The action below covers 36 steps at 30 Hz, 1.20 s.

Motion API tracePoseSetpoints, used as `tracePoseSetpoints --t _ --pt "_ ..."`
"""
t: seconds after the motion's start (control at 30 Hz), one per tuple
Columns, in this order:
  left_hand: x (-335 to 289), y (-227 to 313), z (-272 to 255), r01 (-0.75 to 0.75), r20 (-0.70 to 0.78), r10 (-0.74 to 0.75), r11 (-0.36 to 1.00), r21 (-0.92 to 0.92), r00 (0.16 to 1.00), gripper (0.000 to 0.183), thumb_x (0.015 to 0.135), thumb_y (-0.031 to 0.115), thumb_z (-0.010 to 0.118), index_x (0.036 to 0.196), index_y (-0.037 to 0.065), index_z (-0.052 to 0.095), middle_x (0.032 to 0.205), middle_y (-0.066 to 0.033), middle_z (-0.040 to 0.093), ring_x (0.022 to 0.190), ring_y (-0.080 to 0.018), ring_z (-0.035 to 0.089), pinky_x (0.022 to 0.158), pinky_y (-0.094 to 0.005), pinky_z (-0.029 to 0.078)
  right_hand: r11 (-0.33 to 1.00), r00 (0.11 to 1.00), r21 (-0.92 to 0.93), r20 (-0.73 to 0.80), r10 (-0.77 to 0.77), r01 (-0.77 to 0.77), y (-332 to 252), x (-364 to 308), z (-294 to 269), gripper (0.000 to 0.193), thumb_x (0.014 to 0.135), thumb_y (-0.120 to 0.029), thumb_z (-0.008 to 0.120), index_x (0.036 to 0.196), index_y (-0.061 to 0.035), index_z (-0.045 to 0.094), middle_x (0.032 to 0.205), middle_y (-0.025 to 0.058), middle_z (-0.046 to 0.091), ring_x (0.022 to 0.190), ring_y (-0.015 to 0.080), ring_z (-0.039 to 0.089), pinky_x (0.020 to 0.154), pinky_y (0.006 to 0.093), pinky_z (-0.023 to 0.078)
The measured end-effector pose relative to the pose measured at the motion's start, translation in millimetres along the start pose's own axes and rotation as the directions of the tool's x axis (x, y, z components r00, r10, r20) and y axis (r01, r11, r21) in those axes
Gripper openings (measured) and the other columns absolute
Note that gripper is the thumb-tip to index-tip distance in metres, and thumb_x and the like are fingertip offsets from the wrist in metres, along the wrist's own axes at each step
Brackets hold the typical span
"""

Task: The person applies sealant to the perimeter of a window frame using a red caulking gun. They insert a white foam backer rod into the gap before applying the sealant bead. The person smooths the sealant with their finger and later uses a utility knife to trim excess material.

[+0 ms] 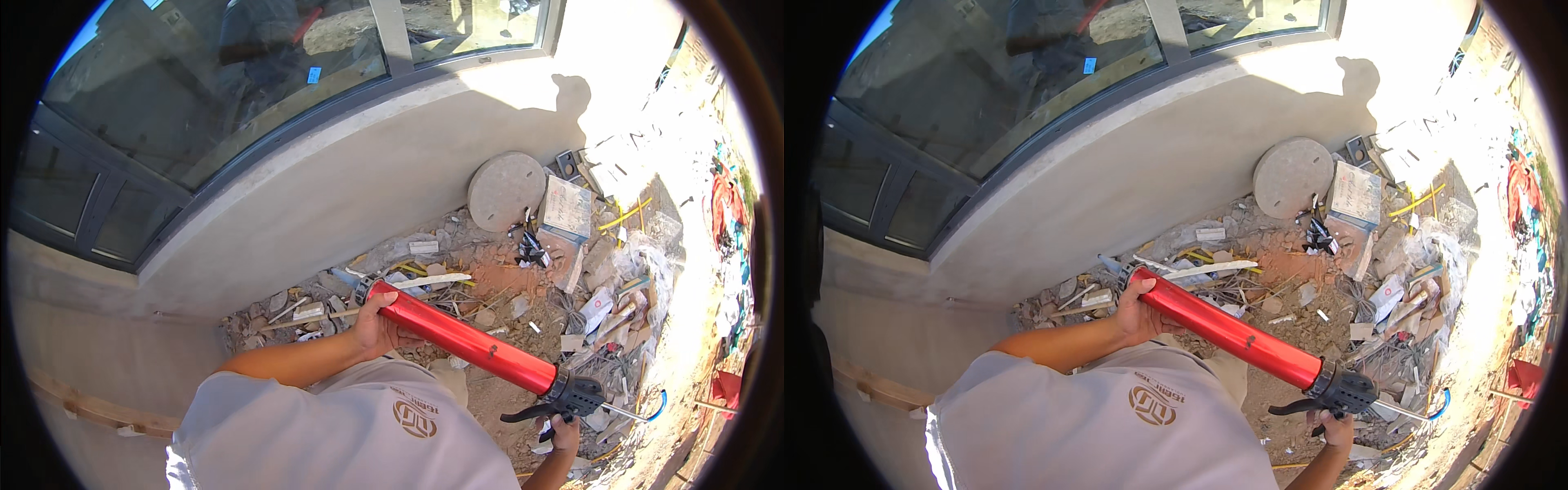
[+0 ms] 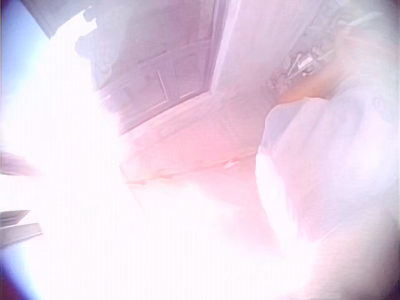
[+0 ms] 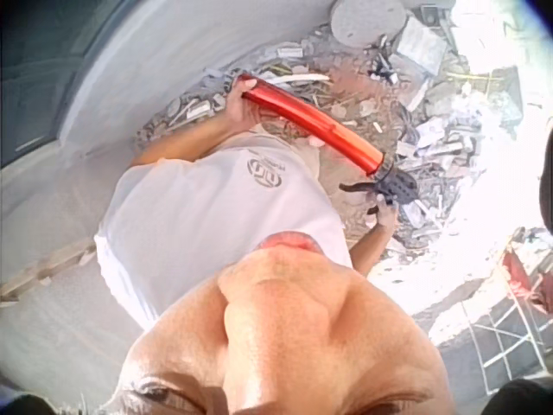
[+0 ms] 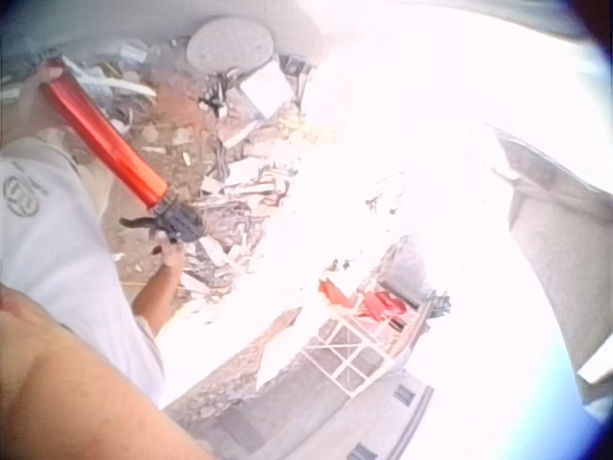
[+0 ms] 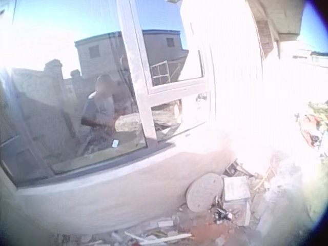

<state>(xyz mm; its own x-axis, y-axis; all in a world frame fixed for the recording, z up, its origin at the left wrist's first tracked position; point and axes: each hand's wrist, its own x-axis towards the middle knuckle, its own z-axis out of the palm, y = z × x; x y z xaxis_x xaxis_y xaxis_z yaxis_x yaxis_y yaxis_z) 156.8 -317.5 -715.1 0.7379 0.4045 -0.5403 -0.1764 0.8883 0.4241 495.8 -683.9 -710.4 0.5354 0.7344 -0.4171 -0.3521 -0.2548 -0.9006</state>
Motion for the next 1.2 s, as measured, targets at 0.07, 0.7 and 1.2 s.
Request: tracePoseSetpoints --t 0.07,0.7,1.2 --pt "-14 4 -13 -0.038 -0.016 0.038 0.999 -0.009 0.999 0.076 0.087 0.062 0.055 0.132 0.001 0.061 0.12 -0.0196 0.072 0.103 -0.0344 0.073 0.093 -0.0501 0.057 0.999 1.0 -0.05 -0.01 -0.021 0.021 6 10 8 0.068 0.071 -0.036 0.092 0.119 0.001 0.061 0.095 0.0079 0.07 0.073 0.019 0.066 0.061 0.0321 0.051" --pt "-116 155 -285 -0.3 -0.104 0.283 0.865 -0.403 0.954 0.071 0.088 0.059 0.057 0.131 0.003 0.06 0.12 -0.0188 0.071 0.103 -0.0361 0.071 0.09 -0.0517 0.058 0.892 0.951 -0.45 0.293 0.103 0.042 -53 107 351 0.061 0.075 -0.008 0.086 0.13 0.0024 0.061 0.116 0.0105 0.072 0.106 0.0232 0.067 0.098 0.0387 0.049" --pt "-71 95 -303 -0.246 -0.145 0.202 0.68 -0.691 0.968 0.062 0.098 0.056 0.055 0.135 0.006 0.055 0.124 -0.015 0.07 0.11 -0.0379 0.07 0.093 -0.0471 0.057 0.928 0.925 -0.372 0.348 0.156 -0.017 -67 95 442 0.066 0.083 -0.011 0.071 0.14 0.0103 0.045 0.119 0.0309 0.066 0.101 0.0399 0.072 0.071 0.0426 0.067"
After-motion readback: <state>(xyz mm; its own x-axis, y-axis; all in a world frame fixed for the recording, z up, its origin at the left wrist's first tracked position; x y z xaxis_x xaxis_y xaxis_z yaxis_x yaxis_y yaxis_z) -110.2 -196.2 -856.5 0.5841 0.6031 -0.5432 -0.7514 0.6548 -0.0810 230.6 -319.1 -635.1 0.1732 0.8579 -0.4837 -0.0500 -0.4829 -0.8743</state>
